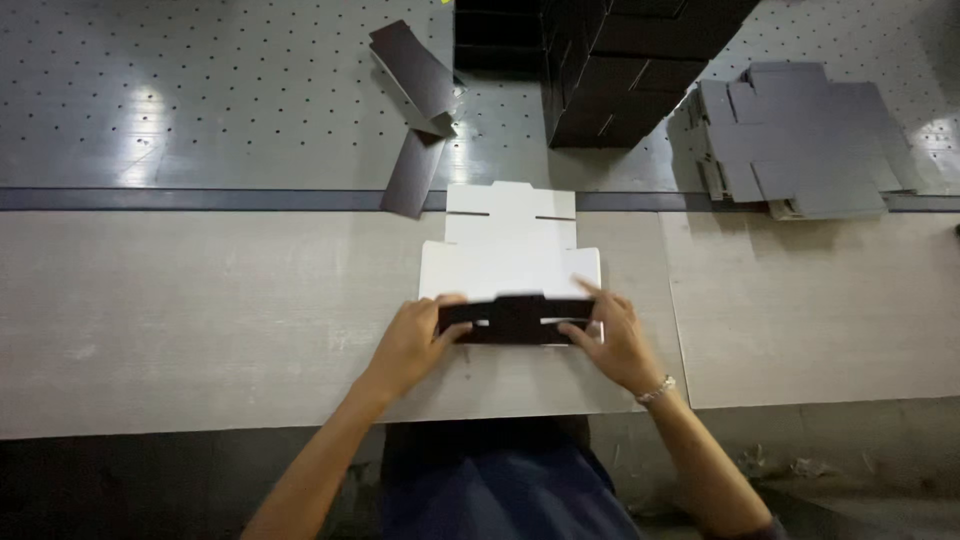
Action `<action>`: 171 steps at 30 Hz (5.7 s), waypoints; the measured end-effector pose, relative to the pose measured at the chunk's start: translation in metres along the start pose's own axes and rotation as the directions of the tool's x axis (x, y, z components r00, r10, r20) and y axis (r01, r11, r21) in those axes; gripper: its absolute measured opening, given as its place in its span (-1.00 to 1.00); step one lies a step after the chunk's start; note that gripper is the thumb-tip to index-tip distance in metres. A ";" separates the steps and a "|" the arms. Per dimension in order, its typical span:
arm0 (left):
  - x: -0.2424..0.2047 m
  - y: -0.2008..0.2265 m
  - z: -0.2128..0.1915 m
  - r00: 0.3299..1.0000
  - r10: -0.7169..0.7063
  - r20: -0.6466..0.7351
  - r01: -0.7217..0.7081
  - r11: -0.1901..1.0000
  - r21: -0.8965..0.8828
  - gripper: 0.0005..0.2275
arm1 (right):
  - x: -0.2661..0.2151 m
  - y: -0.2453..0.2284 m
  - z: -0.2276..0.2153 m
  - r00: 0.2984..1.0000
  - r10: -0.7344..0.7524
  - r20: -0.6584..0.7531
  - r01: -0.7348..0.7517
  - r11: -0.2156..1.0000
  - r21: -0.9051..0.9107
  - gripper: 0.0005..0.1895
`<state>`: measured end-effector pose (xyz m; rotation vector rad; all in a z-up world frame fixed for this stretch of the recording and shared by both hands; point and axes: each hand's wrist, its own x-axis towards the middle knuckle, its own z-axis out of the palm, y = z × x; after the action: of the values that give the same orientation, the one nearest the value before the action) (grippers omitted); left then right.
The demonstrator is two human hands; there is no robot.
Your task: The person assembles small rectangular boxes from flat cardboard sheets on a workbench. They fold the flaps along pre-scored lines, tuck tabs into slots to form the box shape, and place the finished boxes into a stack. The process is repeated with multiple sheets.
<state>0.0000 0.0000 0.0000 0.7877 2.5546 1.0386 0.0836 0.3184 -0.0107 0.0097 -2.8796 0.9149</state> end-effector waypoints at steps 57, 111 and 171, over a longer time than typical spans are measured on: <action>-0.003 0.029 0.044 0.878 0.346 0.331 -0.461 0.797 0.389 -0.36 | 0.001 -0.049 0.040 0.928 -0.355 0.113 0.355 0.749 -0.559 -0.26; 0.066 -0.004 0.043 0.977 0.149 -0.153 -0.123 0.979 0.165 -0.61 | 0.068 -0.058 0.011 0.946 0.028 0.324 0.014 0.992 -0.126 -0.63; 0.073 0.043 0.056 0.849 0.430 0.307 -0.515 0.801 0.304 -0.62 | -0.021 0.013 0.019 0.867 -0.488 -0.104 0.383 0.784 -0.489 -0.54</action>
<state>-0.0188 0.0993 -0.0128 1.6217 2.4347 0.5160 0.1014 0.3179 -0.0359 0.4820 -2.6203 0.1333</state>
